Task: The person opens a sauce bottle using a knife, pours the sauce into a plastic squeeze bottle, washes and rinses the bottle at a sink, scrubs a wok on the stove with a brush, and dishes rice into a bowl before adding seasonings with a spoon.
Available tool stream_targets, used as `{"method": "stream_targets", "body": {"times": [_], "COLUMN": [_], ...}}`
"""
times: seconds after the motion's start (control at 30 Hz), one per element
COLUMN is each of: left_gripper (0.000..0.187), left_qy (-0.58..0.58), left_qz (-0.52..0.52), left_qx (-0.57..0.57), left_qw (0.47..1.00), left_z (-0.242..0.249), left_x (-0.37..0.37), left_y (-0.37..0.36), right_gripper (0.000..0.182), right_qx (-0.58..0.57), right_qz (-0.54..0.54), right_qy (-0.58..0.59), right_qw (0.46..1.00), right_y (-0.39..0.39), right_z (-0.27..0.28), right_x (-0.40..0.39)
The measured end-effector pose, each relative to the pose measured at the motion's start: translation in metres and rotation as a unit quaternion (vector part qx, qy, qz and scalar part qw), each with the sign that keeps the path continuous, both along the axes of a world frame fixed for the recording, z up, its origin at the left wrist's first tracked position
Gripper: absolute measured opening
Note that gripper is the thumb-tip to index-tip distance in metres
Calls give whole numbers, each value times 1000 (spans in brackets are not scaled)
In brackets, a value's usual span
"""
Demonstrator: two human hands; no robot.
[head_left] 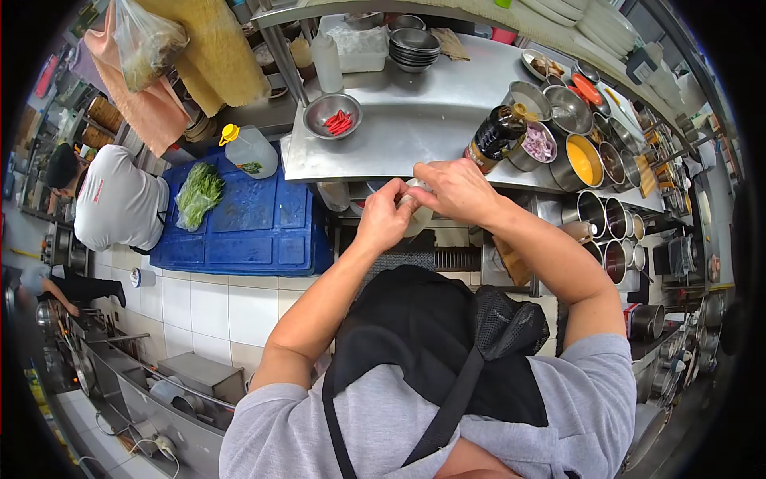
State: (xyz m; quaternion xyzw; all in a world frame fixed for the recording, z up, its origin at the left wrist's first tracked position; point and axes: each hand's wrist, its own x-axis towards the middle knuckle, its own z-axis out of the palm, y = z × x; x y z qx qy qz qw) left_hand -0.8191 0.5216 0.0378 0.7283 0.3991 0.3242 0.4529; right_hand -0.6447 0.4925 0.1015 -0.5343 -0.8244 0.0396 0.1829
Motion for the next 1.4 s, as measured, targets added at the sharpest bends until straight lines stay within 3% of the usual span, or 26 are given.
{"method": "stream_targets", "body": {"times": [0.07,0.17,0.33,0.43,0.5,0.53,0.67,0.8,0.87,0.97,1.07,1.1,1.17,1.2,1.27,1.3,1.37,1.4], "left_gripper": [22,21,22,21,21,21,22,24,24,23,22,21,20,19,18,18,18,17], "left_qy": [9,30,13,33,31,33,55,52,67,63,45,43,46,43,42,45,50,67], "left_qz": [-41,-51,-6,5,11,11,13,21,21,29,50,57,73,85,108,110,131,138], "left_qx": [-39,-10,-11,-34,-19,-19,-23,-37,-45,-59,-65,-64,-88,-93,-96,-95,-102,-111], "left_qw": [998,998,1000,999,999,999,998,998,997,996,996,995,992,991,989,988,985,982], "left_z": [0,-4,-6,-10,-13,-14,-20,-23,-21,-33,-49,-51,-50,-52,-54,-55,-57,-58], "left_x": [-5,-10,-11,-7,-1,2,11,17,19,21,18,18,18,16,12,10,6,4], "left_y": [6,8,8,10,9,8,4,-4,-5,-4,-7,-7,-13,-16,-21,-24,-30,-33], "right_gripper": [28,28,42,39,37,41,33,20,21,31,36,36,32,32,30,30,34,38], "right_qx": [-26,-66,-94,-108,-141,-92,-106,-67,-63,-74,-219,-221,-272,-274,-278,-278,-184,-175], "right_qz": [26,93,142,62,18,27,37,154,194,237,138,141,-3,0,-108,-105,-208,-240], "right_qy": [-19,-42,-90,-66,-141,-122,-123,-89,-95,6,337,337,507,507,451,453,245,222], "right_qw": [999,993,981,990,980,988,986,982,974,969,905,904,818,817,841,840,929,928], "right_y": [1,4,5,10,17,17,15,15,17,26,37,43,64,76,103,114,126,126], "right_z": [3,11,30,36,26,14,-1,-7,-8,-19,-56,-77,-127,-163,-232,-246,-263,-248], "right_x": [4,11,14,9,6,9,17,34,44,65,92,101,118,130,148,150,153,147]}}
